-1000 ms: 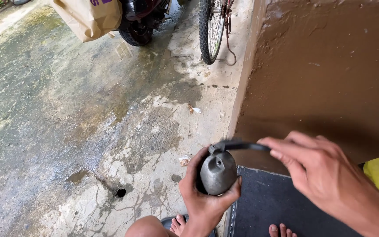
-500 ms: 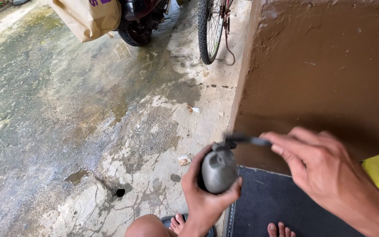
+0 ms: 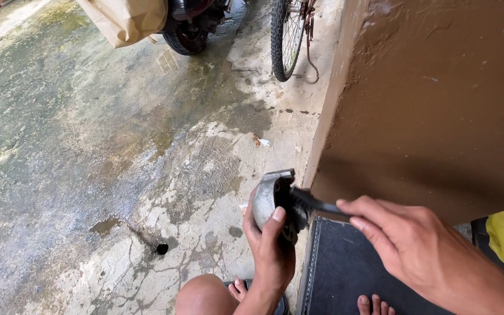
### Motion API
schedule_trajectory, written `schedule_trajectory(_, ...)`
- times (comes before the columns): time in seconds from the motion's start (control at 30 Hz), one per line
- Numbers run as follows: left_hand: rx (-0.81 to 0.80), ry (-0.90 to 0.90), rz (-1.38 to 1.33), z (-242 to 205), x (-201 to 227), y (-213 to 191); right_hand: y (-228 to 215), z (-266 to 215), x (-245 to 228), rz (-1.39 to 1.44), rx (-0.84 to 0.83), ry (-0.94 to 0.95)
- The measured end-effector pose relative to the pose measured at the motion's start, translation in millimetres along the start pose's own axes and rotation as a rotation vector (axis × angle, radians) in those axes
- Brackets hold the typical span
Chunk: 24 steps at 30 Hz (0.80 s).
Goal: Cleaning a motorcycle engine cover with a brush to remove dirt and grime.
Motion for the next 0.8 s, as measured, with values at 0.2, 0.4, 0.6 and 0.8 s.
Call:
schedule_trajectory(0.2, 0.167, -0.031, -0.130, 8.0, -0.3, 0.9, 14.9, 3.5, 17.7, -0.090, -0.217, 0.396)
schedule_trajectory(0.4, 0.177, -0.009, -0.170, 9.3, -3.2, -4.5, 28.9, -0.6, 31.5, -0.047, -0.379, 0.488)
schedule_trajectory(0.6, 0.185, 0.008, -0.077, 8.3, -8.8, -1.1, 32.7, 3.1, 24.1, 0.021, -0.252, 0.475)
schedule_trajectory(0.8, 0.368, -0.103, -0.147, 9.4, -10.4, 6.2, 31.6, 9.4, 10.6, 0.001, -0.193, 0.268)
Point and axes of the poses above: each hand's wrist, its own z-axis towards the middle knuckle, its own y-axis out of the palm, x = y × z, the point moved 5 cm from there along z, towards the middle knuckle, and after that the axes turned 5 degrees about x, right-handed, at the moved point
